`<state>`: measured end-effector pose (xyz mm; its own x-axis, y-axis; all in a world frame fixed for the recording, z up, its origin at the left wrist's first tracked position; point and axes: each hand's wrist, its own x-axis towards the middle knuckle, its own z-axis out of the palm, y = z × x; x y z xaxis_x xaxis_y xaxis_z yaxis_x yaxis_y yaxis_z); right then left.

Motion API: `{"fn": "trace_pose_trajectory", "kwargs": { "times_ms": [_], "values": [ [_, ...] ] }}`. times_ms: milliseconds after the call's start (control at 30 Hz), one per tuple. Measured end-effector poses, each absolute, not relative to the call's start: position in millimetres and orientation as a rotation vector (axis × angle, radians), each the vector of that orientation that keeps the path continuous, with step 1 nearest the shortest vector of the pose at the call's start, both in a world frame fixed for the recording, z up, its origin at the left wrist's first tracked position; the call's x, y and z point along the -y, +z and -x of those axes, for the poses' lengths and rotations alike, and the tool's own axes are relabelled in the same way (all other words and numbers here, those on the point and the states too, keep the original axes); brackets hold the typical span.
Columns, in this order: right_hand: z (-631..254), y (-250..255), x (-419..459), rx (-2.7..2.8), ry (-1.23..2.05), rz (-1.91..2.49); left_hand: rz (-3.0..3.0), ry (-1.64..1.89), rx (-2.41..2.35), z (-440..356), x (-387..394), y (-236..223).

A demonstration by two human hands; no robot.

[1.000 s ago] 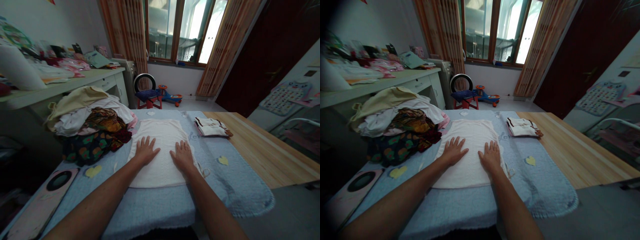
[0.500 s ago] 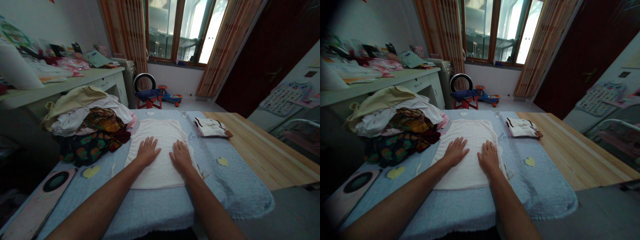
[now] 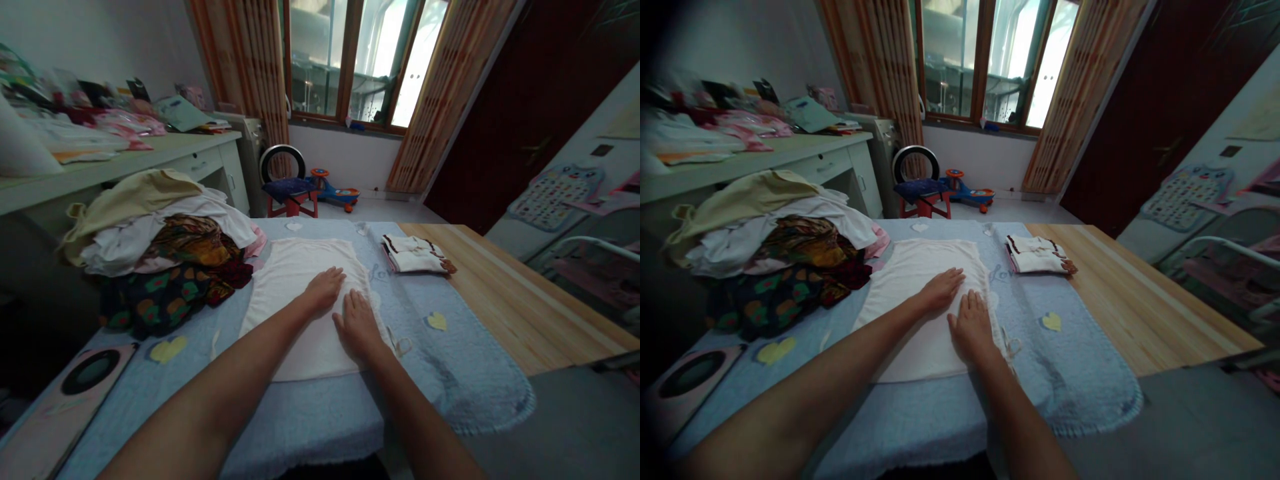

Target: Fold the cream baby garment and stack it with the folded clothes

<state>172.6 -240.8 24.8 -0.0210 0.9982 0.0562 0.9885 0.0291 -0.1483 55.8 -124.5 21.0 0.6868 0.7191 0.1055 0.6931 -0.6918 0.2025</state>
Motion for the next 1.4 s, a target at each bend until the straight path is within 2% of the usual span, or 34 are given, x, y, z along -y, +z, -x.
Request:
{"fn": "trace_pose_trajectory", "kwargs": {
  "times_ms": [233, 733, 1100, 1400],
  "values": [
    [-176.9, 12.2, 245.3, 2.118, 0.131, 2.096, -2.778, 0.298, -1.179, -68.0, 122.5, 3.5],
    [-181.2, 15.9, 278.3, 2.142, 0.072, 2.074, -2.783, 0.249, -1.232, -68.0, 124.6, 5.9],
    [-181.8, 12.0, 278.5, 2.151, 0.037, 2.063, -2.548, 0.056, -1.669, 32.9, 111.4, 12.9],
    [-186.7, 19.6, 275.5, 2.228, 0.099, 2.052, -2.597, 0.149, -1.657, 43.0, 111.1, 2.3]
  ]
}}
